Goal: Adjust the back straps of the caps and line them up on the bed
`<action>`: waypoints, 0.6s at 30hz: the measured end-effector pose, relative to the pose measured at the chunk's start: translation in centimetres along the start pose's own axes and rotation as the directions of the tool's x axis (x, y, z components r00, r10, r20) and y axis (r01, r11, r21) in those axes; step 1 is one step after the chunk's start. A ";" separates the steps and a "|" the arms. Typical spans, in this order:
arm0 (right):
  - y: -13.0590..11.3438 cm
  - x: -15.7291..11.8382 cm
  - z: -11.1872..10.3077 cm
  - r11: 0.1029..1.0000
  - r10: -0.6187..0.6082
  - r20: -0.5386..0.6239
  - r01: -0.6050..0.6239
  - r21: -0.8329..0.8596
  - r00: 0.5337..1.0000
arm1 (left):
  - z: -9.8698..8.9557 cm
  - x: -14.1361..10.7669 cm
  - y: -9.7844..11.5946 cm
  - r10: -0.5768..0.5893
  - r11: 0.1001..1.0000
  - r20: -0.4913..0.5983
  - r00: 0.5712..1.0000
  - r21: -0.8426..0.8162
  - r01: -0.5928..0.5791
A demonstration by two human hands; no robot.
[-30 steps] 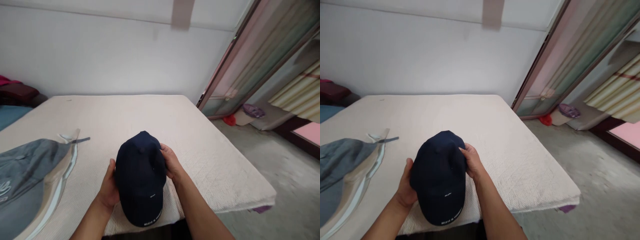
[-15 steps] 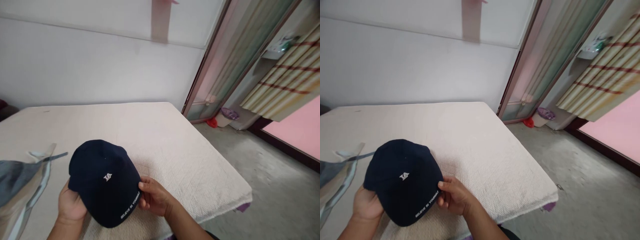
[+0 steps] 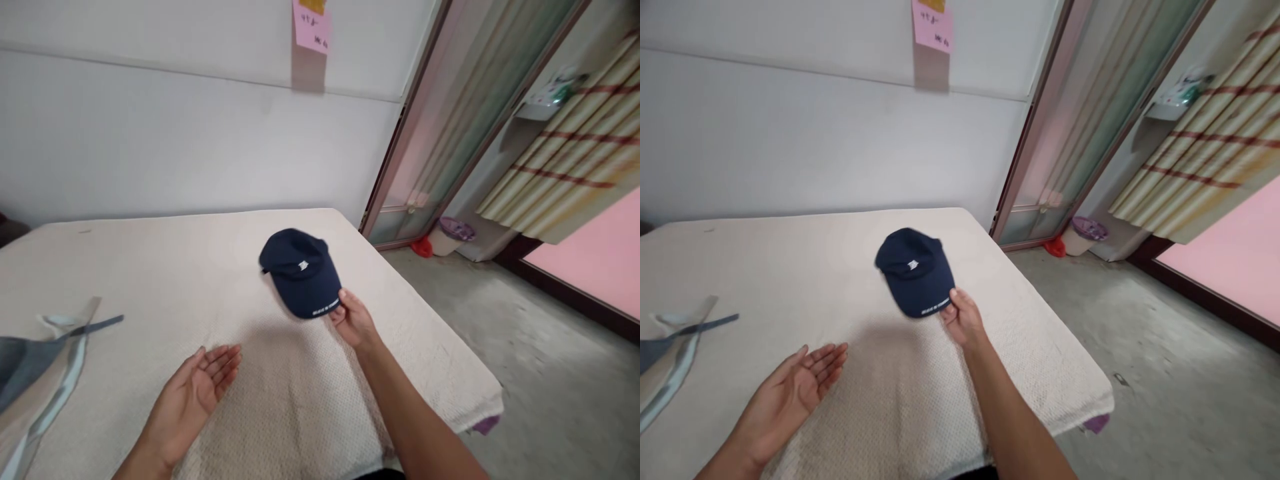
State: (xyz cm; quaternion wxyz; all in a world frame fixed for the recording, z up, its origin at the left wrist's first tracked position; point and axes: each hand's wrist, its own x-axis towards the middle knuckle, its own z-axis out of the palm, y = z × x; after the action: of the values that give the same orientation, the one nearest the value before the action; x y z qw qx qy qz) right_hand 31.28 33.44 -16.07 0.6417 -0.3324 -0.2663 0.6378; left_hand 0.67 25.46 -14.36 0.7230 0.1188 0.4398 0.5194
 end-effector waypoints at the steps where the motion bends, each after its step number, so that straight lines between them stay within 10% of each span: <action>1: -1.1 1.3 -0.8 1.000 -0.022 -0.019 0.022 0.002 1.000 | -0.1 0.0 0.0 0.004 1.000 -0.013 1.000 0.006 -0.004; 12: -6.8 9.0 -11.3 0.996 -0.076 -0.504 0.041 -0.079 0.860 | -1.5 0.8 0.0 0.019 1.000 -0.145 0.989 -0.005 -0.020; 18: -6.0 8.0 -12.2 0.979 -0.174 -0.682 0.050 -0.197 0.711 | -1.2 0.3 0.6 0.012 0.999 -0.198 0.980 -0.044 -0.022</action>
State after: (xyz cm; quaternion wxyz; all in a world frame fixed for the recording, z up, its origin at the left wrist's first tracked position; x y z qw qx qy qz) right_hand 44.86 40.58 -19.89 0.7026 -0.5821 -0.0769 0.4020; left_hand -0.60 25.57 -14.86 0.6737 0.0536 0.4965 0.5448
